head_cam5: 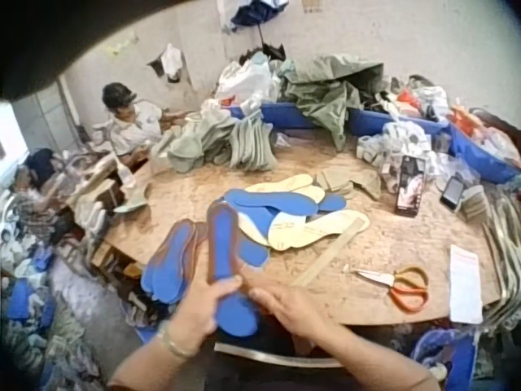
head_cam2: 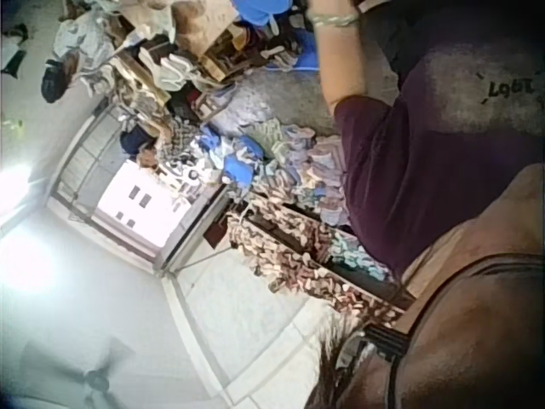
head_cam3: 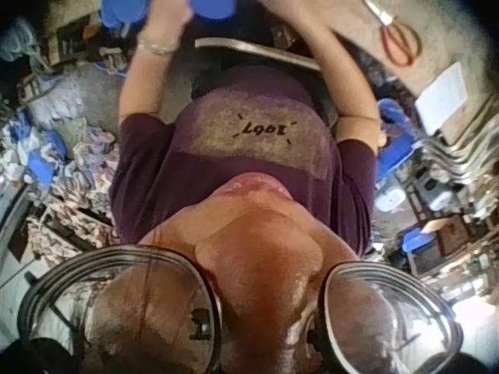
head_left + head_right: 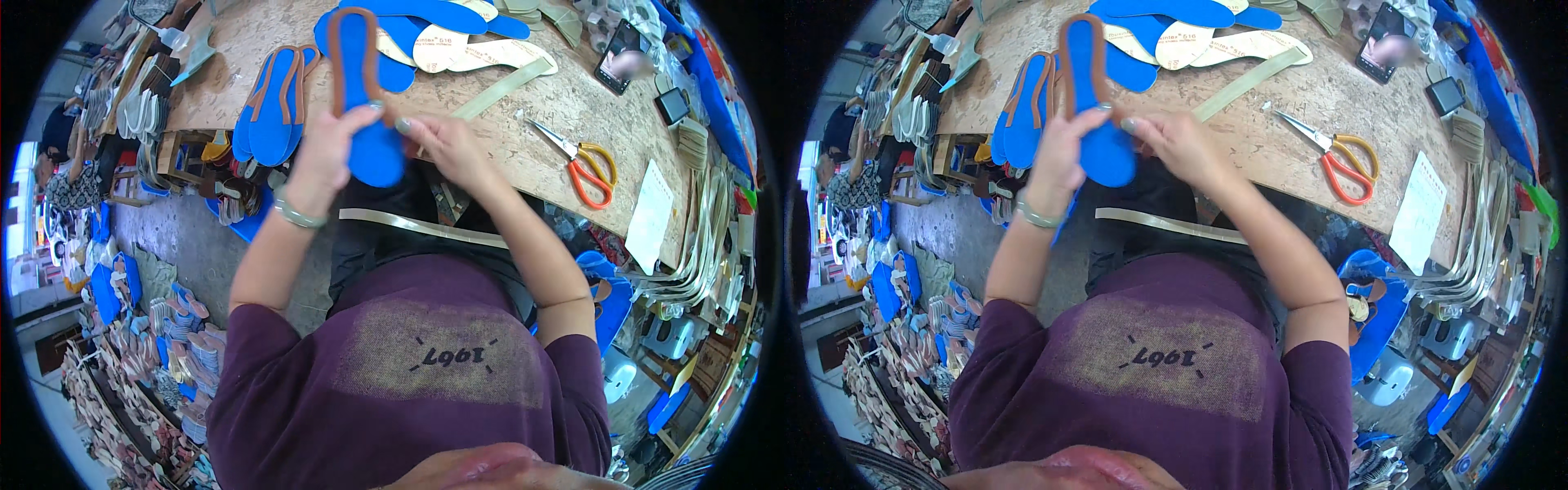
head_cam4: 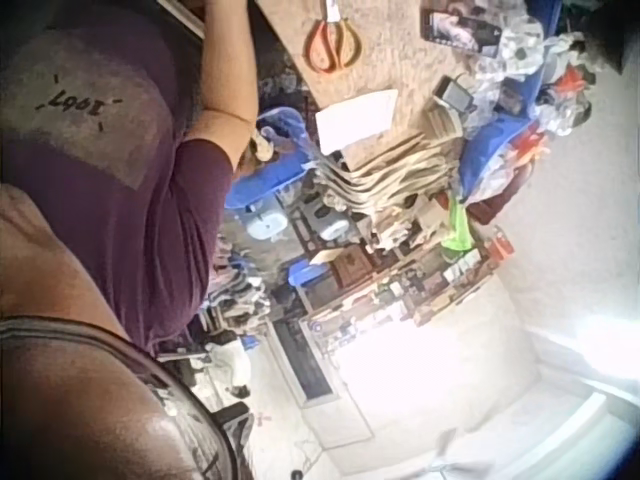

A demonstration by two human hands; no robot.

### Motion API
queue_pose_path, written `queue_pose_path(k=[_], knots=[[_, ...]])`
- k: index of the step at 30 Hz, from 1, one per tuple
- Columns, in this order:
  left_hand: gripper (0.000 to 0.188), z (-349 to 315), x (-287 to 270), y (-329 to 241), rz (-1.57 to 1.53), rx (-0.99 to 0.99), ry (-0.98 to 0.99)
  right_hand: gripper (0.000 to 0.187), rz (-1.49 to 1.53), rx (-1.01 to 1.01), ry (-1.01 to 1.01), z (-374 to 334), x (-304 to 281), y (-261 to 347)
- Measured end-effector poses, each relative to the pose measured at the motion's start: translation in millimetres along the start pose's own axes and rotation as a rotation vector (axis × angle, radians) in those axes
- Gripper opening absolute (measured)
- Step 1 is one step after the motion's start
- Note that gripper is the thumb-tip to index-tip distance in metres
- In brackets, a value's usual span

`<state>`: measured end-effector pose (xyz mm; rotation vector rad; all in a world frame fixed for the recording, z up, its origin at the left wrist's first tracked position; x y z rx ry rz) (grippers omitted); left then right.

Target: The person assembles blue flip-flops by attaching brown straps to the soles. They use scissors to cut the straps to length and press them into place on the sole. The process is repeated for multiple units, with finished slippers stacked on the table.

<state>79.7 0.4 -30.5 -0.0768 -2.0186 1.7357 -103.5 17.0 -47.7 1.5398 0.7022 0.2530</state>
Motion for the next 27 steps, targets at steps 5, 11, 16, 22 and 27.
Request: queue_pose_path(k=[5,11,16,22,27], knots=[[0.048,30,-108,-65,1.347,0.223,-0.410,0.026,-0.711,-0.207,-0.240,13,-55,-13],[0.050,136,-40,-55,1.552,0.514,0.136,0.034,-0.868,-0.336,0.134,6,-41,-13],[0.051,226,-19,-14,1.889,0.527,0.241,0.025,-0.861,-0.214,0.345,20,-40,-8],[0.062,244,-16,-17,1.619,0.349,0.451,0.014,-0.721,-0.242,0.283,7,-47,-4],[0.065,248,-18,-19,1.662,0.424,0.403,0.012,-0.384,-0.335,0.046,-12,-52,16]])
Point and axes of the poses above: each hand's wrist, its own z-axis towards the middle knuckle, its own x-axis out of the palm, y = z × x, the point moved 1 cm from there along z, towards the middle knuckle, and after that the axes turned 15 degrees about y, right-handed, at the moved point
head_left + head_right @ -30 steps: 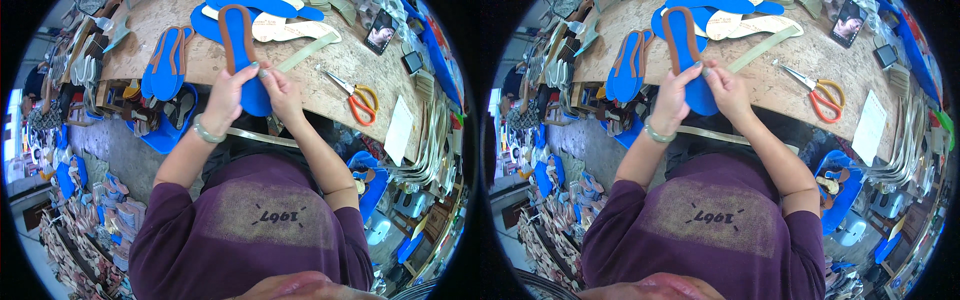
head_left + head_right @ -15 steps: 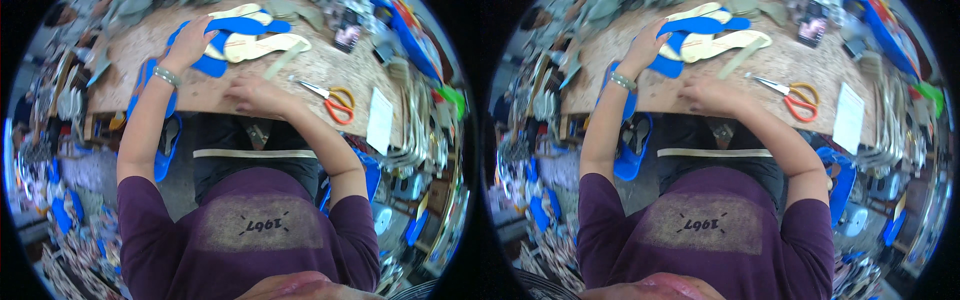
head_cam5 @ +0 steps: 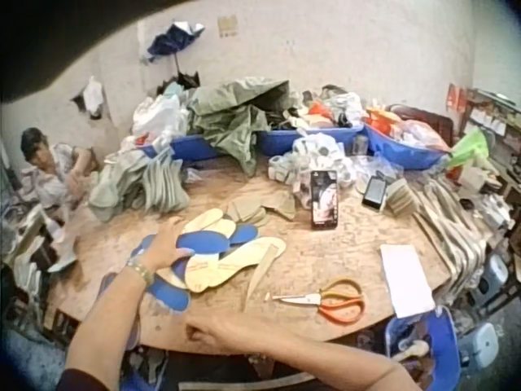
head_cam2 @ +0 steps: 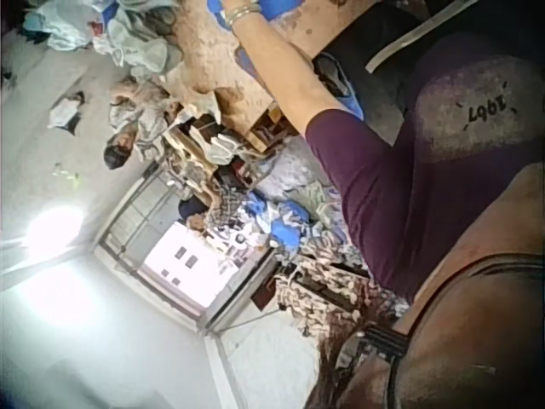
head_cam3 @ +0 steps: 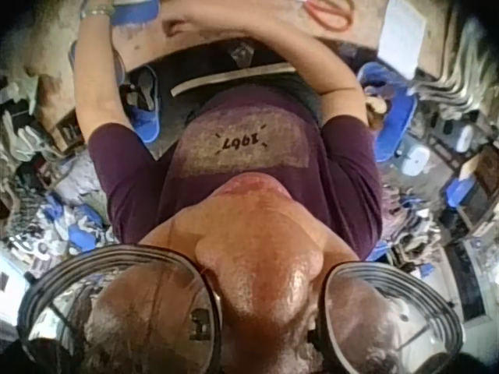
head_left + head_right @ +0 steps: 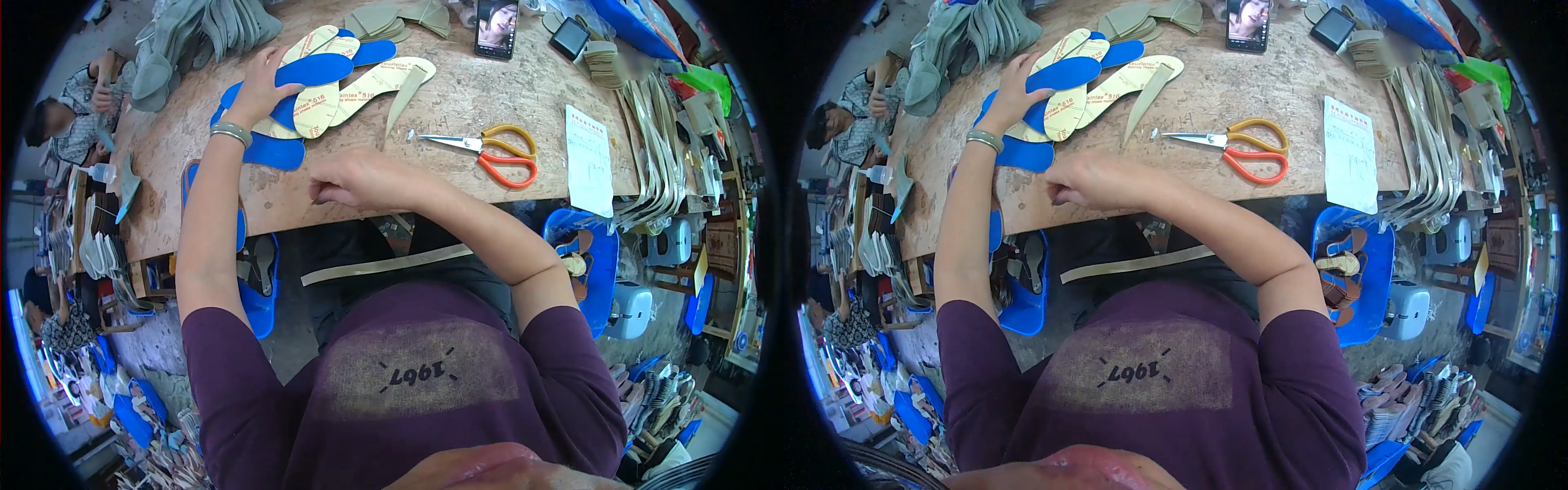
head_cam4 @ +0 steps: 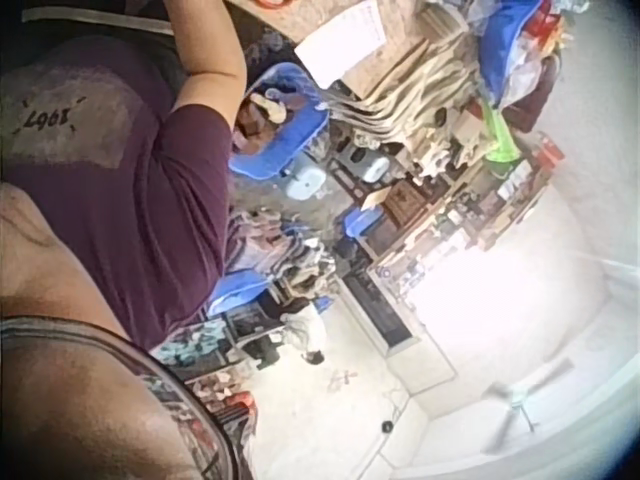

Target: The person assembles blue flip-flops by attaching brown straps to the soles. They use scissors to cut the straps to length and press them into place on the sole. The process is repeated for multiple units, with finished slippers stacked on the table.

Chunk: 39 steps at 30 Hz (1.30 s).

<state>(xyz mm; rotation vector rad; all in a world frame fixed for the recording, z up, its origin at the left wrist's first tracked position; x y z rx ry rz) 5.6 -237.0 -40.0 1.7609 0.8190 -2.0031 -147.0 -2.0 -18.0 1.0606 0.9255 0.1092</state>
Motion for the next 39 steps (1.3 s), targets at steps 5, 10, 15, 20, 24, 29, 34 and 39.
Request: queue_pose_path(k=[5,10,15,20,24,29,34,39], knots=[[0.059,-3,-2,10,-0.060,0.090,0.140,0.016,0.190,-0.282,-0.275,-28,-17,52],[0.039,-5,6,6,-0.125,-0.011,-0.085,0.012,0.477,-0.268,-0.237,-60,-18,67],[0.029,15,3,22,0.009,-0.241,-0.350,0.012,0.990,-0.276,-0.262,-66,5,59],[0.035,24,-70,50,-0.358,-0.309,-0.949,0.021,1.206,-0.324,-0.279,-78,6,67],[0.054,0,-89,-9,-1.509,-0.106,-0.527,0.025,1.040,-0.332,-0.403,-78,8,60],[0.078,-58,-35,-151,-2.242,0.241,0.031,0.014,0.995,-0.171,-0.464,-93,0,49],[0.051,-86,-10,-202,-2.442,0.377,-0.155,0.025,0.902,-0.050,-0.683,-101,-3,42],[0.049,-103,-3,-216,-2.316,0.461,-0.174,0.020,0.877,0.033,-0.520,-82,9,54]])
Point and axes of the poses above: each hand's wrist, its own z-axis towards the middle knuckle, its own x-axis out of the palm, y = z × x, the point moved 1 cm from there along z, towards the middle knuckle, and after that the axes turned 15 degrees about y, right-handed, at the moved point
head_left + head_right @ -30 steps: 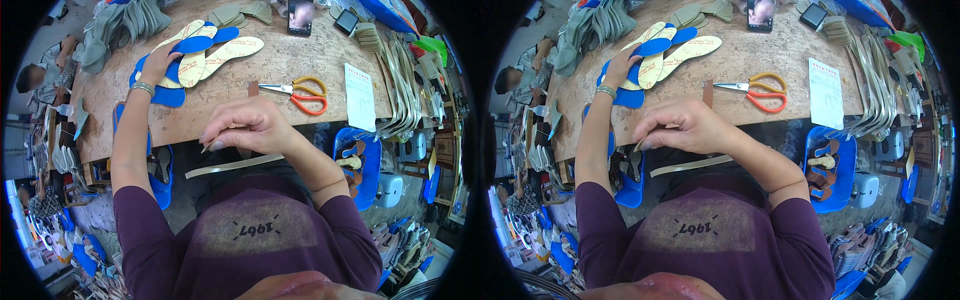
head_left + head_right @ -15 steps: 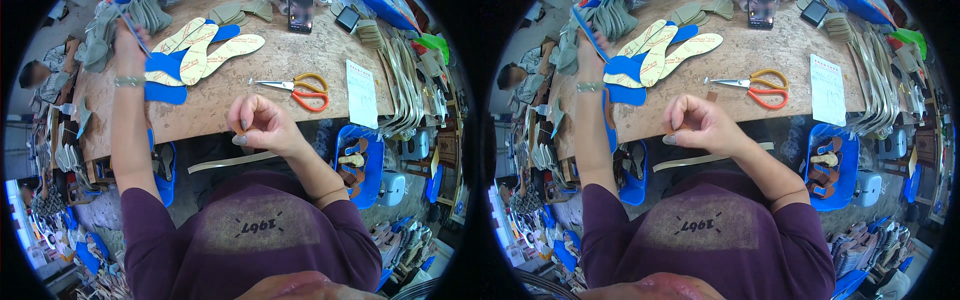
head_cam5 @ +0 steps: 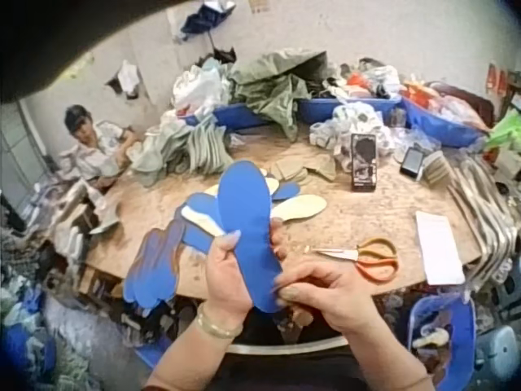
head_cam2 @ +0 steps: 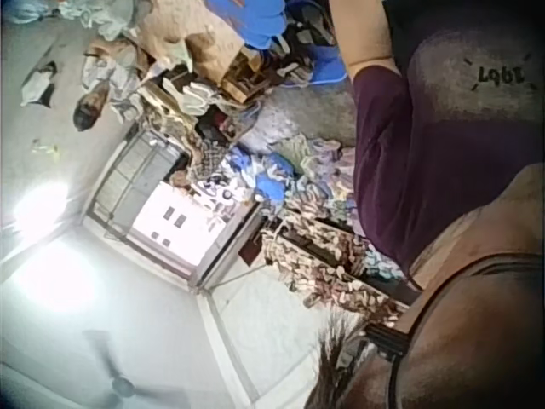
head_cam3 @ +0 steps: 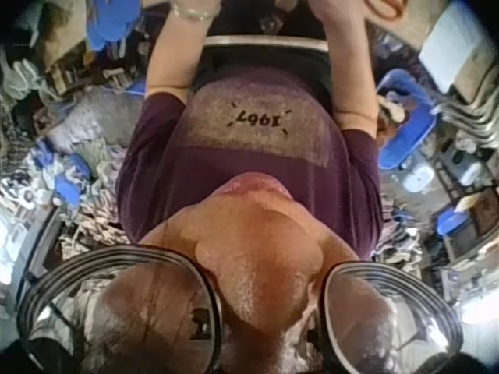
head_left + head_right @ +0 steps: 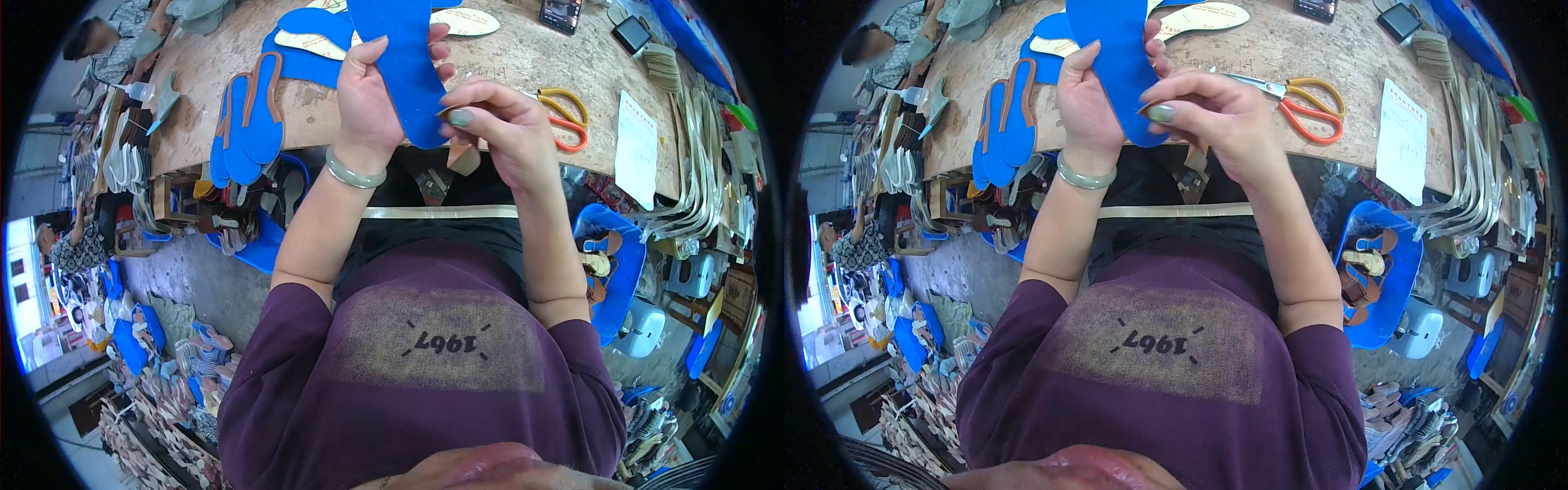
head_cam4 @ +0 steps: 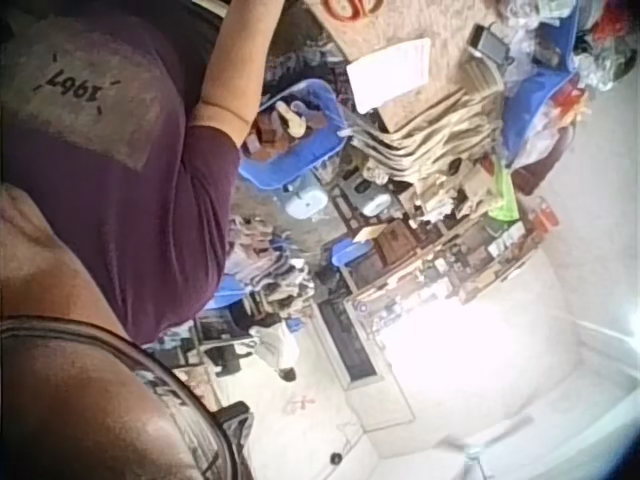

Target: The person assembles blue flip-flops by attaching brown straps to the soles. They use scissors to cut the straps to length and press them into place on the sole. The process is repeated for multiple units, with finished slippers stacked on the table.

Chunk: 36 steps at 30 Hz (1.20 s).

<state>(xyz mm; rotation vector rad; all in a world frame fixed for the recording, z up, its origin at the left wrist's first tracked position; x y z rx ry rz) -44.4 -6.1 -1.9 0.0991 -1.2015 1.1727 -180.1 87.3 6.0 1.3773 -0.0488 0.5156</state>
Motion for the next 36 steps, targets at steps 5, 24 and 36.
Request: queue_pose_path(k=[5,24,36], knots=[[0.056,-6,0,-1,0.401,0.131,-0.140,0.013,-0.339,0.361,0.248,-1,-7,-20],[0.024,-31,22,18,0.360,0.130,-0.257,0.015,0.198,-0.165,-0.166,23,-11,-11],[0.025,-44,11,22,0.447,0.078,-0.193,0.015,0.222,-0.087,-0.209,15,-3,-17]])
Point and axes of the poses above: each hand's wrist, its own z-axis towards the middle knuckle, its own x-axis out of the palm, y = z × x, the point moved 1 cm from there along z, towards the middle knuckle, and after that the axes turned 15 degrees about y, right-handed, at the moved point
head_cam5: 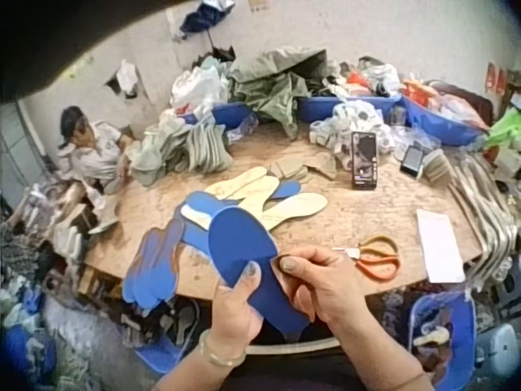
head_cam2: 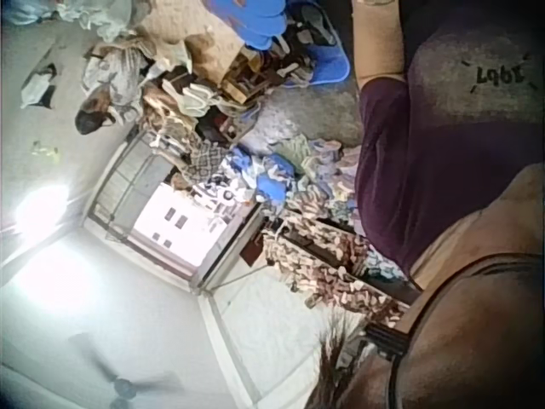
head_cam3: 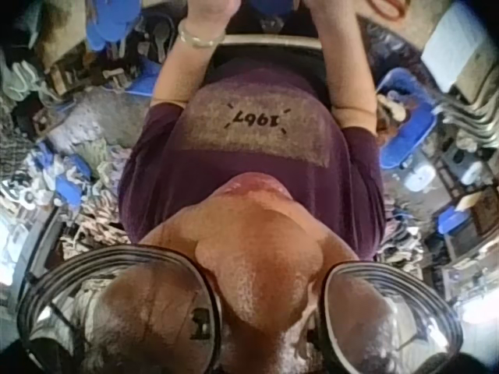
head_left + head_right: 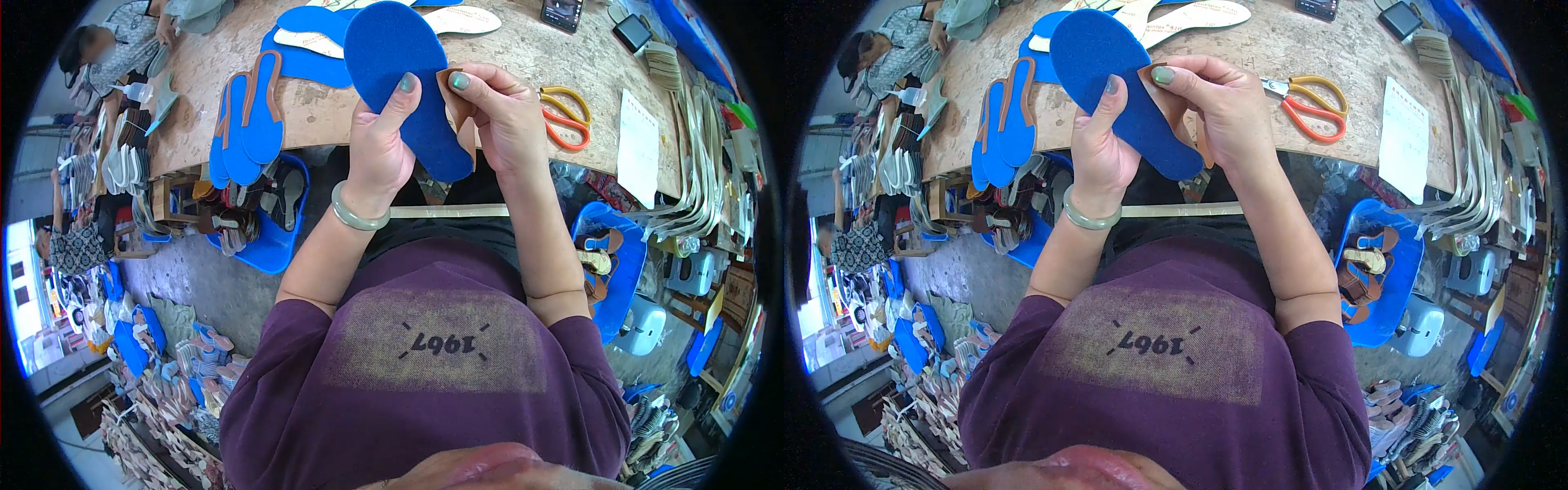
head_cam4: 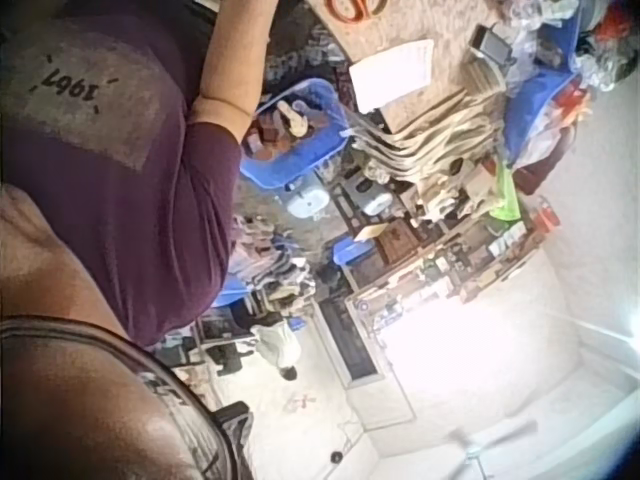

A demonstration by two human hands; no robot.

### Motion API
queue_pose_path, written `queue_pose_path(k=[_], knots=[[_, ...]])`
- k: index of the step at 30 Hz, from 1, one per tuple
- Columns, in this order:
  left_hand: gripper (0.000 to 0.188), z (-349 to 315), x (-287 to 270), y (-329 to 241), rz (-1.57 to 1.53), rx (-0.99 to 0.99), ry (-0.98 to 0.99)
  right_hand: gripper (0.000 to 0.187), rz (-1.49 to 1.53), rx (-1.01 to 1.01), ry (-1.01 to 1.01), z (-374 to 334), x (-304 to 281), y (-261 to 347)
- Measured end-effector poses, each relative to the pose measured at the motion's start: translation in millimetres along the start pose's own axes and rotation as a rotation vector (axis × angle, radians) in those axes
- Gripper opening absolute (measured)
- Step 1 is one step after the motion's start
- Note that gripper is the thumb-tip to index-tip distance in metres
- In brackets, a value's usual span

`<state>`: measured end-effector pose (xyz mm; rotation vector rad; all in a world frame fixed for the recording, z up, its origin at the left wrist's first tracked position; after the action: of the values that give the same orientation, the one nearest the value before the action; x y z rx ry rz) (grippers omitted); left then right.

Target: The person assembles blue flip-flops by attaching brown straps to the soles. They use scissors to cut the straps to length and press them into place on the sole. The process is repeated for multiple units, with finished slippers stacked on the table.

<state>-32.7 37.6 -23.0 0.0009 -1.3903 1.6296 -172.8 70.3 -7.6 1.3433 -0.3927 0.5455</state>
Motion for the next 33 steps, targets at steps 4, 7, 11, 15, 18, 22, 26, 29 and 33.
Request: queue_pose_path(k=[4,7,11,15,18,22,26,29,33], knots=[[0.024,-1,4,-3,-0.005,0.008,0.007,0.014,-0.043,-0.026,0.032,0,-1,-1],[0.022,-3,7,-8,-0.002,0.034,0.048,0.014,0.099,-0.020,0.078,-1,1,1],[0.019,-5,23,-14,0.015,0.058,-0.042,0.014,-0.037,-0.055,0.151,-2,0,1],[0.020,-6,22,-20,0.205,-0.044,-0.012,0.017,-0.653,-0.101,0.180,0,-3,16],[0.030,-7,16,-21,0.237,-0.184,0.090,0.019,-0.577,-0.080,0.176,1,-2,12],[0.050,2,11,-1,0.059,-0.121,0.026,0.018,-0.204,-0.038,0.060,2,0,-13],[0.047,5,9,-2,0.138,-0.017,0.056,0.027,-0.135,0.135,0.043,-12,5,-28],[0.044,4,12,-5,0.066,-0.054,0.050,0.026,-0.191,0.103,-0.044,-22,3,-24],[0.041,-2,14,-12,0.016,-0.037,0.060,0.020,-0.313,0.078,-0.073,-26,9,-4]])
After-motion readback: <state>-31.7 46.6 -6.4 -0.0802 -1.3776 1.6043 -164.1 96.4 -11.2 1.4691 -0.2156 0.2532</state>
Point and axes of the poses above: each hand's wrist, its own z-axis towards the middle knuckle, its own x-axis out of the palm, y = z × x, the point moved 1 cm from there along z, towards the middle knuckle, and after that the axes turned 15 degrees about y, right-handed, at the moved point
